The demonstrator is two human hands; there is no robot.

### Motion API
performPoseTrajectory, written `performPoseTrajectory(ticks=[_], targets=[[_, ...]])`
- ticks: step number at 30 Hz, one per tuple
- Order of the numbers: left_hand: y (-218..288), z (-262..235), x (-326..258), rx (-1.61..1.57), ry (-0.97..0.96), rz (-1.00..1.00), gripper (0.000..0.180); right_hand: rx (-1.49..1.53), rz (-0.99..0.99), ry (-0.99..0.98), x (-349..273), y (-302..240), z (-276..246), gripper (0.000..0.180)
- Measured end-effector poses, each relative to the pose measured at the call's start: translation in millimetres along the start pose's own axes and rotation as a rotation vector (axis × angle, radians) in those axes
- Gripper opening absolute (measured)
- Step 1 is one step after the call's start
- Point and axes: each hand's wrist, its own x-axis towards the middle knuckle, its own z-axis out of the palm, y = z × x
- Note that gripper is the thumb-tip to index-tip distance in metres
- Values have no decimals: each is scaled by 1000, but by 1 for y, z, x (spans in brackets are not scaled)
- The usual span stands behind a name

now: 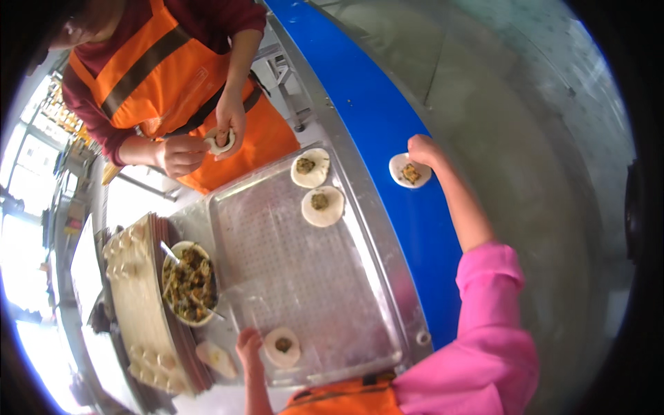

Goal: The person places filling onto round dough discs on a blue conveyor belt, then folds and pleats the dough to seal the dumplings. Completed dumplings are placed on a tray while the conveyor continues to move.

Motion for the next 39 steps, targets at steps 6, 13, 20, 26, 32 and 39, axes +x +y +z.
performPoseTrajectory(ticks=[6, 13, 20, 26, 32, 39], targets=[[-3, -2, 3, 28, 21, -56, 28, 292, -102, -62, 31, -13, -20, 34], [-2, 7, -3, -24, 88, -35, 18, -30, -298, 226, 65, -32, -24, 49], [9, 1, -3, -61, 109, -48, 18, 372, -485, 45, 26, -60, -77, 36], [27, 22, 13, -44, 48, 3, 18, 665, -958, -745, -71, -133, -17, 37], [46, 40, 14, -30, -154, 43, 19, 222, -741, -585, -100, -171, 93, 44], [56, 53, 27, -104, -388, 73, 19, 325, -590, 260, -162, -161, 131, 22]])
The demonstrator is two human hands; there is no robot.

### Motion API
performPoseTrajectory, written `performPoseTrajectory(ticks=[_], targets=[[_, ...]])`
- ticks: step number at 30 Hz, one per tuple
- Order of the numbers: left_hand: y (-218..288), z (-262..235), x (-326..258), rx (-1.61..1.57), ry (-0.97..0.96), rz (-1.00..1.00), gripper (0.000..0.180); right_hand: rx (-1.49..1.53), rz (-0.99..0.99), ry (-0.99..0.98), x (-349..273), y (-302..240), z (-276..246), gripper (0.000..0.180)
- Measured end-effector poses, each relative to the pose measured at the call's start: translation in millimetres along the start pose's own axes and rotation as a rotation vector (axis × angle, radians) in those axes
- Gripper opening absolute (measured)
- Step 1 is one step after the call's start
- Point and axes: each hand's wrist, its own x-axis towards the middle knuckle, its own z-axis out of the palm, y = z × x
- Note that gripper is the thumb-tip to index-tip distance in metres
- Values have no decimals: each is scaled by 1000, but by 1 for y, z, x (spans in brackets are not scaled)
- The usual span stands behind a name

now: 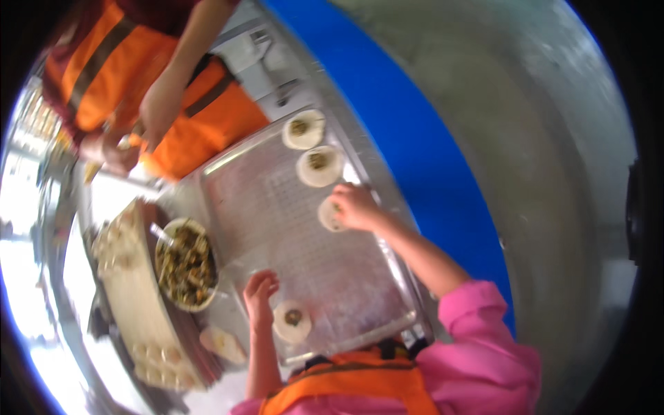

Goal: The person places filling onto round dough discs on a blue conveyor belt, then folds and pleats the dough to seal the dumplings. Completed dumplings are placed on a tray while the conveyor continues to move.

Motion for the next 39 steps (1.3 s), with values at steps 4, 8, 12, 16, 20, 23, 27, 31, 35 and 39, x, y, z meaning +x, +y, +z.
performPoseTrajectory(ticks=[4, 8, 12, 16, 20, 23, 27, 31, 35, 39], targets=[[5, 22, 15, 58, -91, 27, 19, -186, 189, 2, 3, -23, 21, 8], [7, 50, 16, 92, -232, 16, 19, -210, 350, -55, 20, -14, 30, 12], [3, 53, 5, 196, -273, 29, 19, -170, 354, 142, 21, -13, 40, 9], [-5, 46, -10, 224, -342, 16, 21, -248, 207, 502, -6, -25, 27, 13], [-9, 46, -15, 232, -369, -30, 25, 175, 366, 358, -68, -47, -10, 21], [-15, 67, -14, 301, -389, -80, 27, 279, 481, 455, -139, -69, -27, 20], [-22, 104, -26, 338, -470, -41, 29, 393, 542, 545, -238, -77, -43, 22], [-33, 135, -34, 346, -547, 24, 25, 595, 629, 758, -316, -83, -67, 12], [-57, 166, -19, 461, -612, -54, 34, 460, 605, 927, -379, -76, -94, 11], [-68, 221, -22, 546, -885, 51, 35, 486, 611, 1144, -446, -75, -116, 20]])
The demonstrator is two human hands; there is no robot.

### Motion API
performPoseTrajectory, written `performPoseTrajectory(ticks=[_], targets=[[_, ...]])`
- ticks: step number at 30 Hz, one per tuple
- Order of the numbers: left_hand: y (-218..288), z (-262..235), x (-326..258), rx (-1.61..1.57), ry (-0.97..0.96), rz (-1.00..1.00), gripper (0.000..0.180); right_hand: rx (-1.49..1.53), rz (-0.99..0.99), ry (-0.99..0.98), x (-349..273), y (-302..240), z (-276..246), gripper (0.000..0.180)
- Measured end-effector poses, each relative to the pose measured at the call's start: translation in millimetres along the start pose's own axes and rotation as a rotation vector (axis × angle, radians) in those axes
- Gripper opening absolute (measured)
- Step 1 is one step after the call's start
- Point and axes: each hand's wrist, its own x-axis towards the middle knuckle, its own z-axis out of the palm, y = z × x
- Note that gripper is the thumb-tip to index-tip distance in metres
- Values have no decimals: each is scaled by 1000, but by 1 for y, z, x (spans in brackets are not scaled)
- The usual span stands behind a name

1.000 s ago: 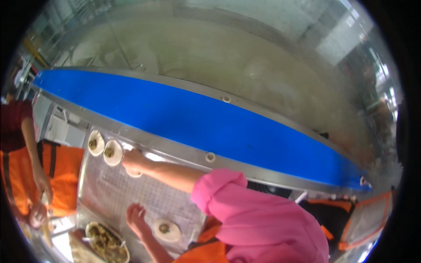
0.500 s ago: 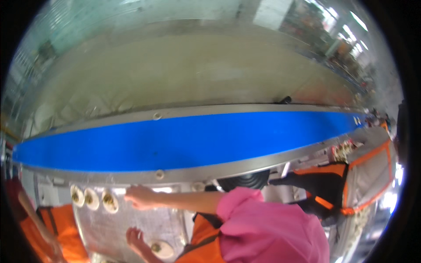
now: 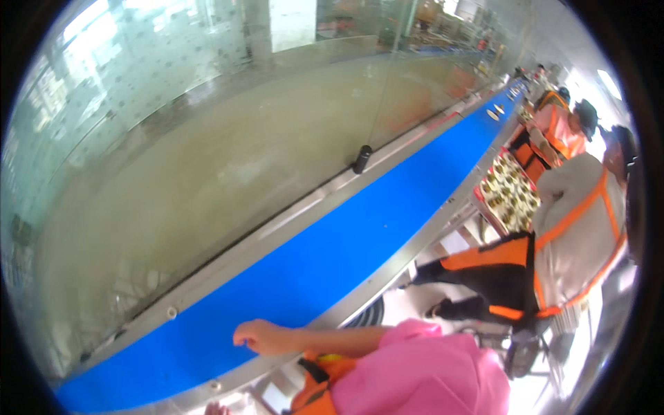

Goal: The person places filling onto round dough discs on a blue conveyor belt, then folds and pleats the dough to seal the dumplings. Completed dumplings are placed on a tray while the conveyor continues to move.

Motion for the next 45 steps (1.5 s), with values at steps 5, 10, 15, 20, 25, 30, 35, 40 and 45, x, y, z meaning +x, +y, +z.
performPoseTrajectory(ticks=[5, 10, 15, 20, 25, 30, 35, 40, 45], targets=[[46, 81, -4, -67, -58, 23, 25, -165, 27, 206, -29, 1, -64, 24], [71, 98, -14, -57, -181, 139, 15, -205, 154, 369, -83, -15, -79, 27], [62, 72, -31, -51, -151, 112, 17, -345, 179, 482, -152, -35, -75, 23], [49, 53, -49, -63, -140, 70, 24, -464, 366, 572, -205, -56, -73, 27], [47, 42, -55, -83, -124, 98, 27, -423, 483, 578, -222, -70, -64, 22], [54, 36, -57, -139, -123, 157, 27, -427, 383, 607, -224, -63, -61, 18], [59, 35, -65, -122, -127, 192, 25, -442, 443, 587, -222, -51, -80, 20], [61, 37, -78, -92, -71, 160, 23, -421, 414, 723, -220, -42, -122, 16], [66, 63, -67, -72, -63, 164, 22, -260, 512, 842, -204, -28, -166, 15]])
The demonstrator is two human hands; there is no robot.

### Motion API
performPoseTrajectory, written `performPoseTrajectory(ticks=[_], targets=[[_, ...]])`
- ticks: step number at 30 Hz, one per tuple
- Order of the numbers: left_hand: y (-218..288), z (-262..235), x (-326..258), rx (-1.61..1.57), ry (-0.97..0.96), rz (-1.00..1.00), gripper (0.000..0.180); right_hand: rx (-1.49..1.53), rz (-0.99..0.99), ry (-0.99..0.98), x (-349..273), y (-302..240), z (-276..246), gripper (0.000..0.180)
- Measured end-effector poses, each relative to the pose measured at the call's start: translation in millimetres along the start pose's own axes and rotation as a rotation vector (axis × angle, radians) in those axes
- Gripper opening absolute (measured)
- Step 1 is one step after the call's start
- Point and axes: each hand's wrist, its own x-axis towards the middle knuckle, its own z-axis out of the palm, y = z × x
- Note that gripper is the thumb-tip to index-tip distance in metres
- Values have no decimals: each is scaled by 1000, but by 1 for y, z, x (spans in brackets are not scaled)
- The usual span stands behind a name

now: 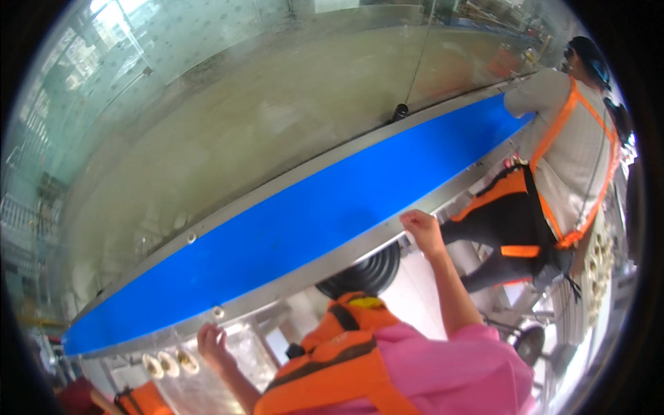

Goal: The person places filling onto round dough discs on a blue conveyor belt, then folds and pleats the dough to seal the dumplings. Completed dumplings are placed on a tray while the conveyor continues to move.

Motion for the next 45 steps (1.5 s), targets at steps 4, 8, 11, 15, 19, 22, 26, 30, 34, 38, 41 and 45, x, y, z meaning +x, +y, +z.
performPoseTrajectory(ticks=[4, 8, 11, 15, 19, 22, 26, 30, 34, 38, 41, 45], targets=[[0, 41, 12, -20, -35, -5, 18, -32, -31, 19, 19, -6, 1, 15], [4, 72, 17, -13, -59, -35, 20, -126, -89, 26, 20, -8, -9, 16], [0, 88, 23, -11, -106, -52, 20, -173, 30, 61, 18, 0, -22, 17], [-8, 99, 27, -29, -139, -80, 19, -67, 139, 80, 14, 12, -36, 17], [-11, 101, 25, 21, -141, -89, 17, -103, 136, 57, 14, 15, -32, 15], [-8, 97, 23, 53, -99, -84, 18, -154, 118, 17, 22, 12, -19, 15], [-3, 93, 19, 73, -34, -106, 16, -148, 125, -49, 44, 6, 0, 14], [0, 102, 20, 29, -38, -122, 15, -139, 92, -107, 65, -2, 13, 14], [2, 127, 26, 20, -86, -96, 15, -150, 49, -137, 79, -13, 18, 14], [6, 162, 31, 56, -111, -113, 15, -158, 44, -156, 90, -20, 13, 15], [14, 189, 30, 99, -175, -77, 15, -154, 24, -152, 100, -23, 5, 15], [35, 220, 23, 133, -219, -93, 14, -150, 11, -136, 110, -24, -4, 15]])
